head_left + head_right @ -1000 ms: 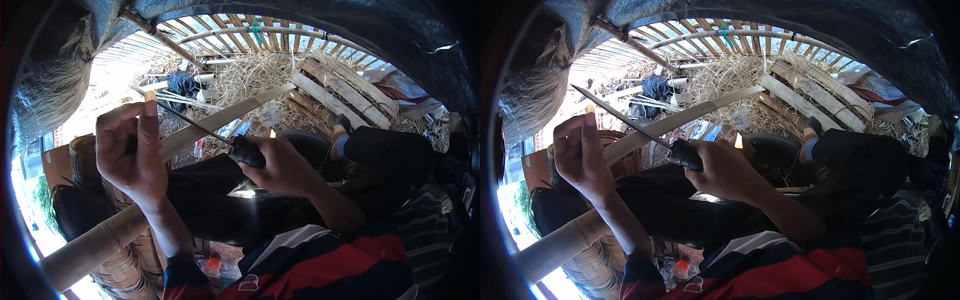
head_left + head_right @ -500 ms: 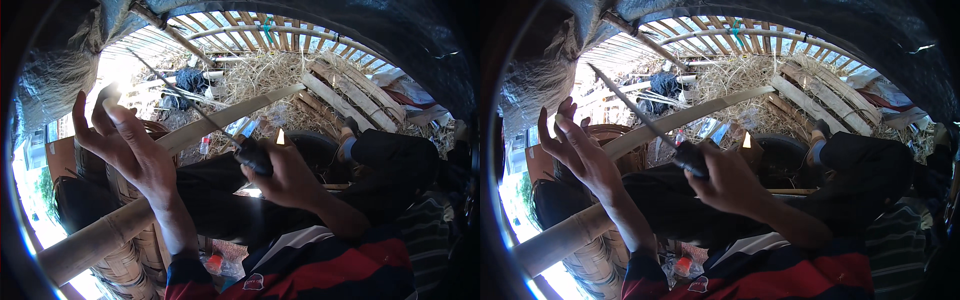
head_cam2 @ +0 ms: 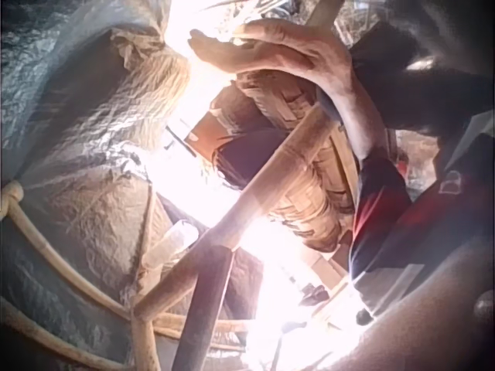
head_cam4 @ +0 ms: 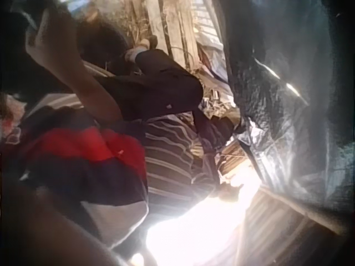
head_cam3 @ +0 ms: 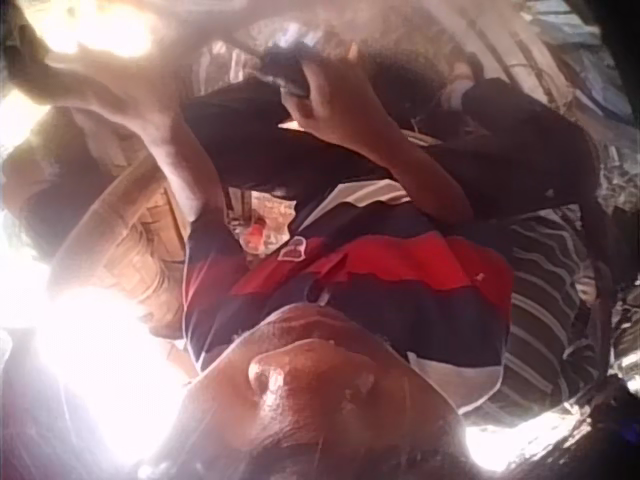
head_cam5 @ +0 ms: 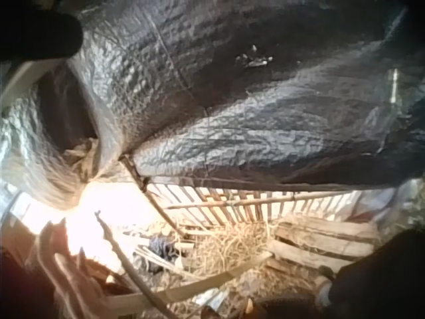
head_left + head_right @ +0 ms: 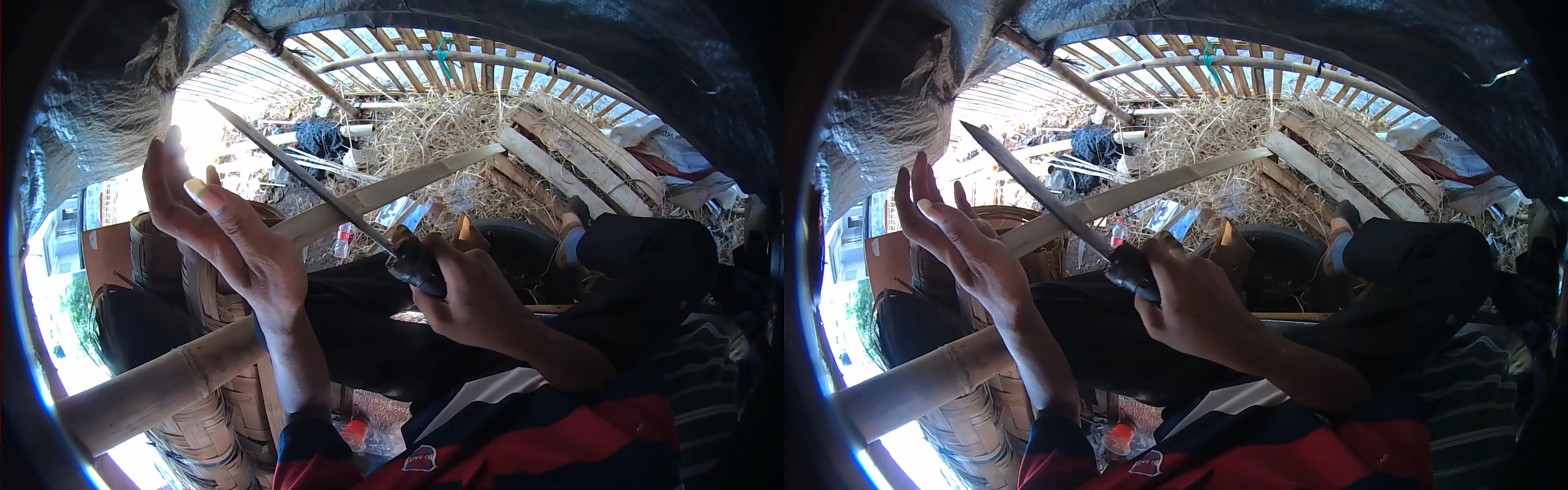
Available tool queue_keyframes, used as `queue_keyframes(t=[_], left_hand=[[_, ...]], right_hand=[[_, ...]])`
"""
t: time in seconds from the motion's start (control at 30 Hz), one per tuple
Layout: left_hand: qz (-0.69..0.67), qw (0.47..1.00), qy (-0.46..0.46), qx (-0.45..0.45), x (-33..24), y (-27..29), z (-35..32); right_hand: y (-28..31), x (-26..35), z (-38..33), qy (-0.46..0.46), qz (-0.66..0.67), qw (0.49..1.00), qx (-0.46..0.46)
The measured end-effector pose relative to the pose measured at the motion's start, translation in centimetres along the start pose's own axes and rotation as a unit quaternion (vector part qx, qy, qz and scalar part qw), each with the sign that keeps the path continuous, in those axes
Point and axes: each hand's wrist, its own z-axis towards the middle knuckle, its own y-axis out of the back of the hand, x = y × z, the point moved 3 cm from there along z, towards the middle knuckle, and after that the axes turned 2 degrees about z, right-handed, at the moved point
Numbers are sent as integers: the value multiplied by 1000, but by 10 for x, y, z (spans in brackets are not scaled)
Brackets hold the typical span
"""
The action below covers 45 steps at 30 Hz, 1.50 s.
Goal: The person trims thin bamboo strips using a knife and then cuts along a wider bamboo piece with the knife.
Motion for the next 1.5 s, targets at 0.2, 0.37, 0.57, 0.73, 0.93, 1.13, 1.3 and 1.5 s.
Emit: queue_keyframes(t=[0.2,0.37,0.57,0.73,0.93,1.13,1.3,1.5], left_hand=[[11,993,-118,-25,-14,0,5],[-139,986,-90,-29,-6,-4,0],[-237,932,-270,50,6,13,-8],[-374,882,-235,163,-6,30,-6],[-440,866,-181,152,-4,21,-7],[-269,852,-343,290,-22,21,-2],[-127,872,-380,281,-35,31,-7],[-98,854,-376,346,-44,37,-15]], right_hand=[[7,12,0,13,-42,999,25],[7,-10,0,-17,-25,999,14],[12,-4,-9,-47,-46,998,16],[12,-2,-21,-51,-42,998,9],[13,-1,-27,-55,-53,997,10],[8,27,-27,-27,-40,998,51],[0,-1,-25,-11,-65,997,28],[9,-4,-33,-61,-52,997,-20]])
